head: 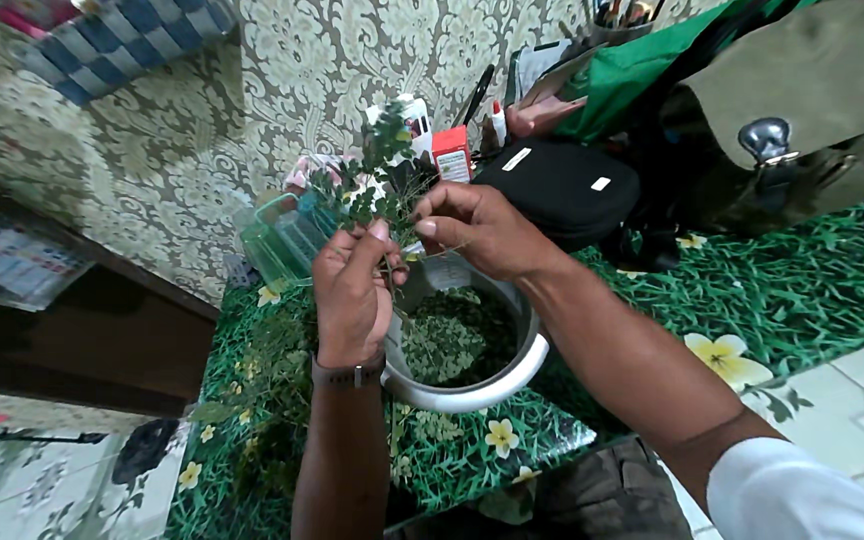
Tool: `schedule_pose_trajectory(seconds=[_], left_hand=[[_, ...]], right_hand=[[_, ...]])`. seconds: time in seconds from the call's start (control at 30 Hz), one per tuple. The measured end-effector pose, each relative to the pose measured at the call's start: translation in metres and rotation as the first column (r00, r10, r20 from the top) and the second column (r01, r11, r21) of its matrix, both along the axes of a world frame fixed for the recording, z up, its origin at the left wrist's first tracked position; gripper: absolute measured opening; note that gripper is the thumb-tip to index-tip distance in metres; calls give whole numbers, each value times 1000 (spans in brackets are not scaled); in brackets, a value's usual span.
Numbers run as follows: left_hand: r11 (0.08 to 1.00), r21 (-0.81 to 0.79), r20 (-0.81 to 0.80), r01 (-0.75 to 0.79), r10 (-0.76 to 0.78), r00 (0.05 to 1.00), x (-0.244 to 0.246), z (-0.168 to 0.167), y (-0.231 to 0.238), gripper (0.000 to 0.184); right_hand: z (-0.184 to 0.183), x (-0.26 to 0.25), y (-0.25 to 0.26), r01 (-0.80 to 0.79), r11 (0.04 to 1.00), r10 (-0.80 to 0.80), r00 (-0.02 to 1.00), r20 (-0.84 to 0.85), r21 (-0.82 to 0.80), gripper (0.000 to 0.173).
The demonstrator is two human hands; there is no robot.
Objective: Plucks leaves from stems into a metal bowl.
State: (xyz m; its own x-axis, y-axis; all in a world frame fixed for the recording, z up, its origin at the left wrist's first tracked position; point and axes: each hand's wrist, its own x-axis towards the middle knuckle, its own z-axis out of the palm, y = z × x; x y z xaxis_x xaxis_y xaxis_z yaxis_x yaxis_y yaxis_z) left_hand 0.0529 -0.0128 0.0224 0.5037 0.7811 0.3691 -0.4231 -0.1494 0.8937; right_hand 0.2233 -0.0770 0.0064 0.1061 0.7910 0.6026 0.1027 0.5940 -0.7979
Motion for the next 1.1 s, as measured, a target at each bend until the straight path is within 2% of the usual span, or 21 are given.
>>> schedule_pose_trajectory(seconds=[0.27, 0.37, 0.47, 0.53, 0.63, 0.87, 0.93, 1.03, 1.1], left_hand=[[1000, -11, 28, 23, -23, 999, 3, -2, -1, 16], [999, -28, 40, 24, -23, 999, 4, -2, 0, 17], [997, -51, 58, 49, -46, 997, 4, -3, -1, 19], [995, -84, 61, 58, -53, 997, 6, -4, -3, 18], [990, -113, 55, 81, -76, 996, 7, -4, -5, 17], [992, -98, 63, 81, -75, 995, 3, -2, -1, 16], [989, -116, 58, 96, -90, 994, 4, -3, -3, 17], [985, -140, 30, 100, -97, 995, 6, -4, -6, 19], [985, -139, 31, 106, -103, 994, 5, -3, -5, 19]], right_hand=[[0, 0, 0, 25, 1000, -25, 999, 37, 1, 12], [1, -1, 0, 23, 1000, -23, 1000, 20, -1, 6], [2, -1, 0, 5, 1000, -5, 1000, 25, -14, 22], [1, -2, 0, 3, 1000, -3, 999, 38, -11, 19], [-1, -1, 1, 22, 1000, -23, 998, 56, 8, 4], [0, 1, 0, 9, 1000, -8, 999, 46, -13, 7], [0, -1, 1, 6, 1000, -7, 999, 38, 27, 15], [-1, -2, 1, 35, 996, -38, 998, 42, 77, 7], [-1, -1, 1, 50, 996, -53, 998, 31, 80, 10]])
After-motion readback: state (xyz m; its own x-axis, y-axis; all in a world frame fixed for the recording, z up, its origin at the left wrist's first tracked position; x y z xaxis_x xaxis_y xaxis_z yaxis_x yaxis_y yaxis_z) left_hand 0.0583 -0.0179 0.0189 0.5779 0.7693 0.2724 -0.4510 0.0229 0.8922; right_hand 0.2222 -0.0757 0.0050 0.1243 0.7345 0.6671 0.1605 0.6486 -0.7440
